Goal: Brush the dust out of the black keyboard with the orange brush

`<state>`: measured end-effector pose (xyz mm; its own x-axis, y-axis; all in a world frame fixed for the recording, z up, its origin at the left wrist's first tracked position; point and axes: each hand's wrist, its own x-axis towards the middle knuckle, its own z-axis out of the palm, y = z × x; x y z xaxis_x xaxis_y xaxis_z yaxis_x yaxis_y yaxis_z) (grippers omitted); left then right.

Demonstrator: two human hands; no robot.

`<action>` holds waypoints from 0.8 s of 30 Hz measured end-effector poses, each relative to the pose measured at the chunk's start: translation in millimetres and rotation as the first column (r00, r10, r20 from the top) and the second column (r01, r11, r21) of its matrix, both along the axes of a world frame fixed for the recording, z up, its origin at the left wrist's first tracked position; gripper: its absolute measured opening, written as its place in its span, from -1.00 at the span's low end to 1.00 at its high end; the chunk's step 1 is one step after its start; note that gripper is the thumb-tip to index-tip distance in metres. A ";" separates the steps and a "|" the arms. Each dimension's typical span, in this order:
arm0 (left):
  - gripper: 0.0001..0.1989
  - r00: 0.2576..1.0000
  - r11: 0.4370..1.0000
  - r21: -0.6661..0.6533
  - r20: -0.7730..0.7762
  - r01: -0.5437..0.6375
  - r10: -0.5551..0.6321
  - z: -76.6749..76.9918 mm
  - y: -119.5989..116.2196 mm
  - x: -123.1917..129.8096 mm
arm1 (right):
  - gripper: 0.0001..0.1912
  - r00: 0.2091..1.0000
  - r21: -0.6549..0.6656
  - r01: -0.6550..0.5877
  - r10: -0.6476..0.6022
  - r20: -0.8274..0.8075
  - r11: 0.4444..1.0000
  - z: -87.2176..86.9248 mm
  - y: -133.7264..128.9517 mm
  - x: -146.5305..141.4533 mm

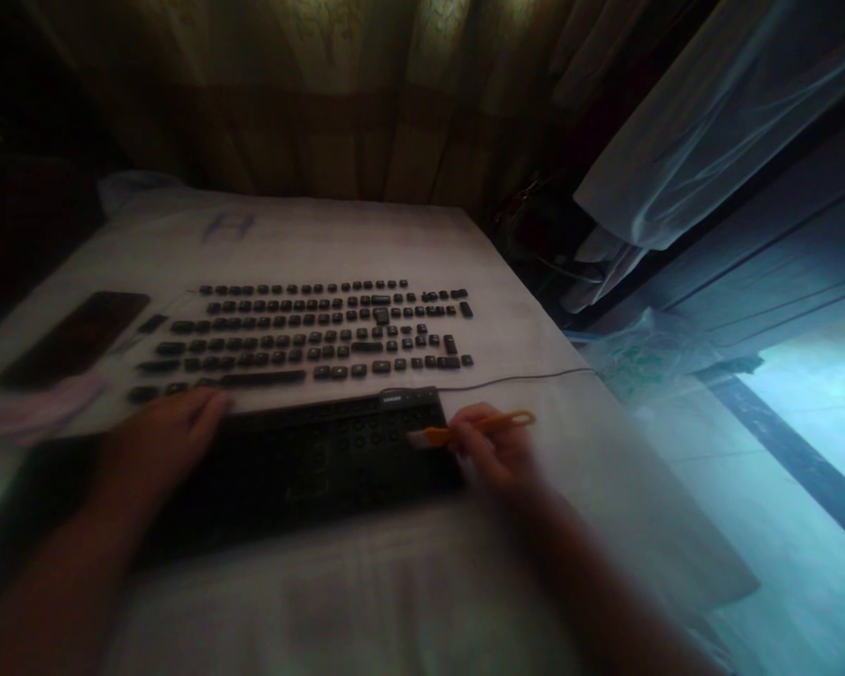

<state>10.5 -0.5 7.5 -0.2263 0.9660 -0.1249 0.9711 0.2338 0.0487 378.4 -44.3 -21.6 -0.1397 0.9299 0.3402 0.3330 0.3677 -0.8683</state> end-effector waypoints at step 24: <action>-0.55 1.000 0.999 0.031 0.009 0.029 -0.029 -1.2 -3.0 -1.9 | -0.83 0.997 -0.114 -0.066 0.072 0.041 0.991 0.6 -1.4 -1.7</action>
<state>8.5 -3.6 6.2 -0.1969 0.9756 -0.0973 0.9769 0.2037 0.0648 376.7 -45.7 -21.0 -0.2176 0.9496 0.2258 0.3500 0.2919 -0.8901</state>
